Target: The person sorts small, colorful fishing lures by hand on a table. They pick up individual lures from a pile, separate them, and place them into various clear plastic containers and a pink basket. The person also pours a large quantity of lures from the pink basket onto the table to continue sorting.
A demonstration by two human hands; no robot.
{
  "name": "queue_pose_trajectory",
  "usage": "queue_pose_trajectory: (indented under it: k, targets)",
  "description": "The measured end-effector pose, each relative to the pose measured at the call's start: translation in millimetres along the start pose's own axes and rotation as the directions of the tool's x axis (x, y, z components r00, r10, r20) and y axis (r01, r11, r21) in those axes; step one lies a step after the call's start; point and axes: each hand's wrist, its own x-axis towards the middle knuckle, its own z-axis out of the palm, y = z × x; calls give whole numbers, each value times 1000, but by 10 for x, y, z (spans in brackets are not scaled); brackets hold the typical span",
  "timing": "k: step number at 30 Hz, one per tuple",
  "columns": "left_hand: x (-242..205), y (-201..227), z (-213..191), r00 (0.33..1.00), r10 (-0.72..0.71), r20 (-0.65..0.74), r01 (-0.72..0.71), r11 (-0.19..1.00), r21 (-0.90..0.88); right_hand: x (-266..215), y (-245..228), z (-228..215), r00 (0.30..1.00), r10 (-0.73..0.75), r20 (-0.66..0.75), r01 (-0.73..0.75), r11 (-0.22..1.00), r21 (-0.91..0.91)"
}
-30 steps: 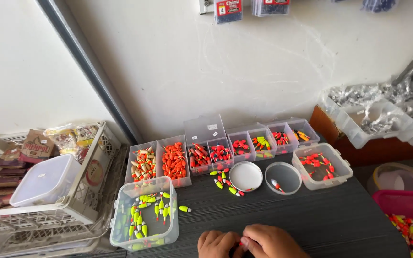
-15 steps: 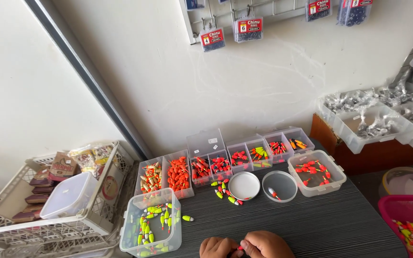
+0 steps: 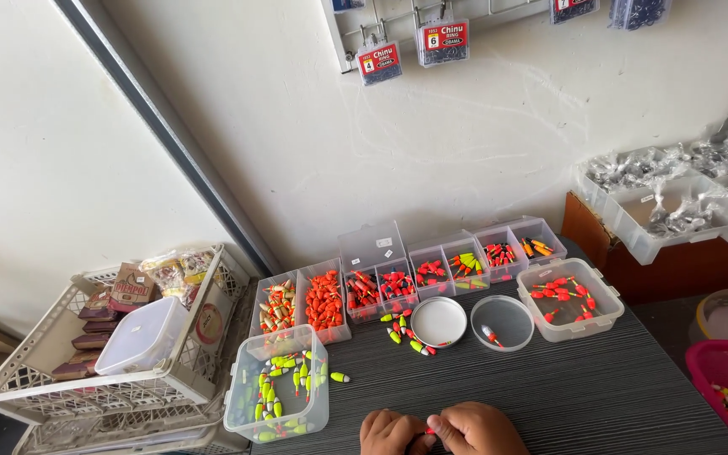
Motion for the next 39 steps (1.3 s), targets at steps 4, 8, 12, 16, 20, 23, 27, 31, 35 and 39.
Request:
queue_pose_trajectory:
  k: [4,8,12,16,20,23,27,31,35,39]
  targets:
    - [42,62,-46,993,-119,23,119,993,-7,-31,-262,-160,997,75,-28,-72,994,85]
    - [56,67,-108,975,-135,179,145,989,-42,-44,-192,-131,986,-107,-125,123,984,127]
    - [71,80,-136,981,-97,167,107,993,-55,-24,-81,-53,993,-75,-94,82,994,67]
    - [186,188,-259,966,-167,197,186,979,-84,-38,-146,-86,993,-47,-108,58,994,96]
    - [240,224,-300,928,-258,270,287,955,-74,-54,-146,-96,988,-46,-146,65,989,130]
    - [188,158,-255,949,-200,244,224,972,-73,-48,-130,-100,991,-30,-127,48,989,138]
    - [164,107,-249,975,-99,197,120,988,-95,-50,-136,-109,997,19,-78,-10,994,113]
    - [212,177,-288,980,-106,171,122,989,-86,-51,-152,-109,996,27,-86,-16,992,124]
    - [257,232,-322,974,-151,172,168,981,-95,-46,-181,-112,995,36,-98,-26,994,102]
    - [242,216,-324,981,-131,141,146,983,-107,-43,-195,-120,995,-10,-104,19,995,93]
